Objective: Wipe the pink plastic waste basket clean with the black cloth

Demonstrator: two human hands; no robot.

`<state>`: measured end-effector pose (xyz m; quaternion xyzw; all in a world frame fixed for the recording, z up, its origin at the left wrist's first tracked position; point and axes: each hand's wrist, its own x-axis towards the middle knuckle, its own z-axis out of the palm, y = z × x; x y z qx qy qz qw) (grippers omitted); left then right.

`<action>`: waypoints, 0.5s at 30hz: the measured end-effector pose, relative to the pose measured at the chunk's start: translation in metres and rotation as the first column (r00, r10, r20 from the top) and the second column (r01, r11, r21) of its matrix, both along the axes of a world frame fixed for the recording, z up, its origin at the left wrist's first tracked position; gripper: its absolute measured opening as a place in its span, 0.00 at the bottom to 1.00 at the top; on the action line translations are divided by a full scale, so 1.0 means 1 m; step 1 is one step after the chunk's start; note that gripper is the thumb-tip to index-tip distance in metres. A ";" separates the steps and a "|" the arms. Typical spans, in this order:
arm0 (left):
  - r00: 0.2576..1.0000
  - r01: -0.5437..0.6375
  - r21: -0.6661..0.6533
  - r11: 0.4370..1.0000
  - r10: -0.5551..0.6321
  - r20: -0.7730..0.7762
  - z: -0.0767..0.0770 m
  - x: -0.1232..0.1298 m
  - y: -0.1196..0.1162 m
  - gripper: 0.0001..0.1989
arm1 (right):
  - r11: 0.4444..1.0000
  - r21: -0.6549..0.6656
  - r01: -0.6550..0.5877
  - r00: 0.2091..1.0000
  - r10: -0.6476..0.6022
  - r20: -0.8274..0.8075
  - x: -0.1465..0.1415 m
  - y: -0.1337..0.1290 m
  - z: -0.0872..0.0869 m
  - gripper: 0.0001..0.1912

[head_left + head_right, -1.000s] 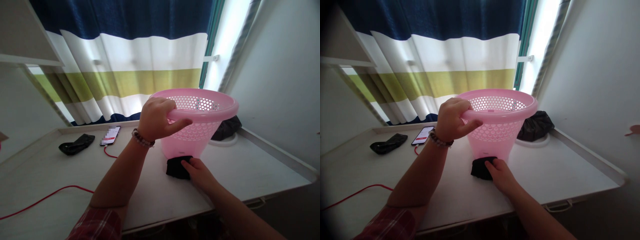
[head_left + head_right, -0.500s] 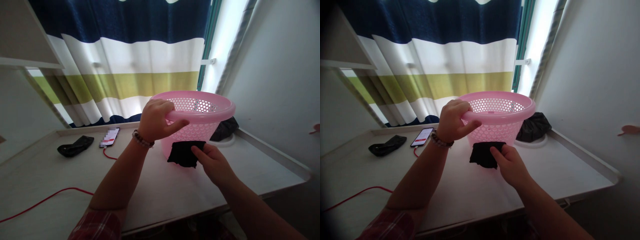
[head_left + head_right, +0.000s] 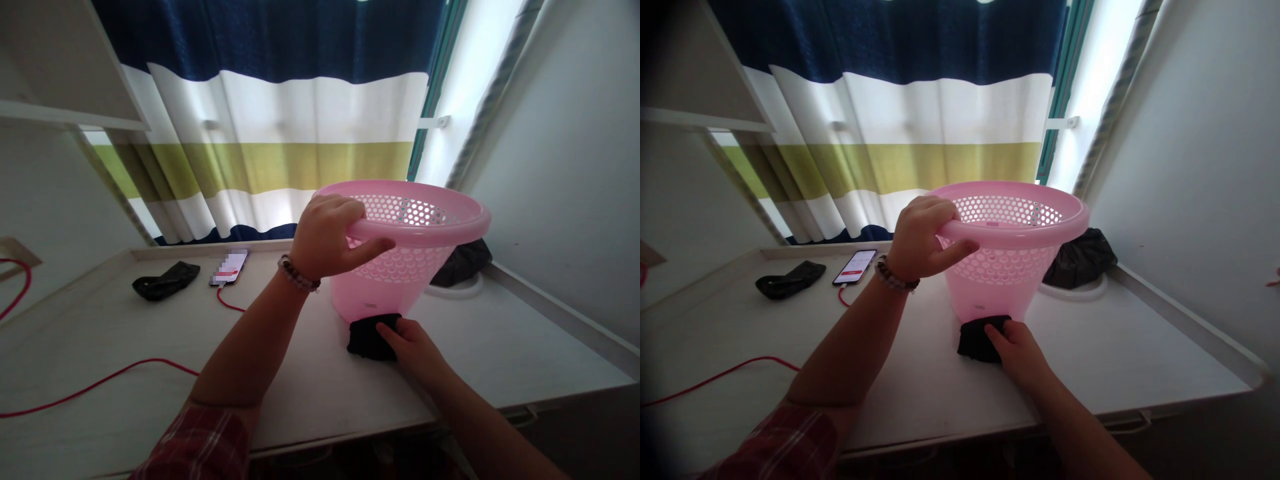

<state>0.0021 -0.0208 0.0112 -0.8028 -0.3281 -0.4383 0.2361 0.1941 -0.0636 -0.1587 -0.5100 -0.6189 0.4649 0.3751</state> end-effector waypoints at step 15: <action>1.000 0.008 0.013 1.000 -0.008 0.008 -0.001 0.001 0.002 0.24 | 0.989 0.146 -0.010 0.981 0.037 -0.188 0.001 -0.002 0.061 0.18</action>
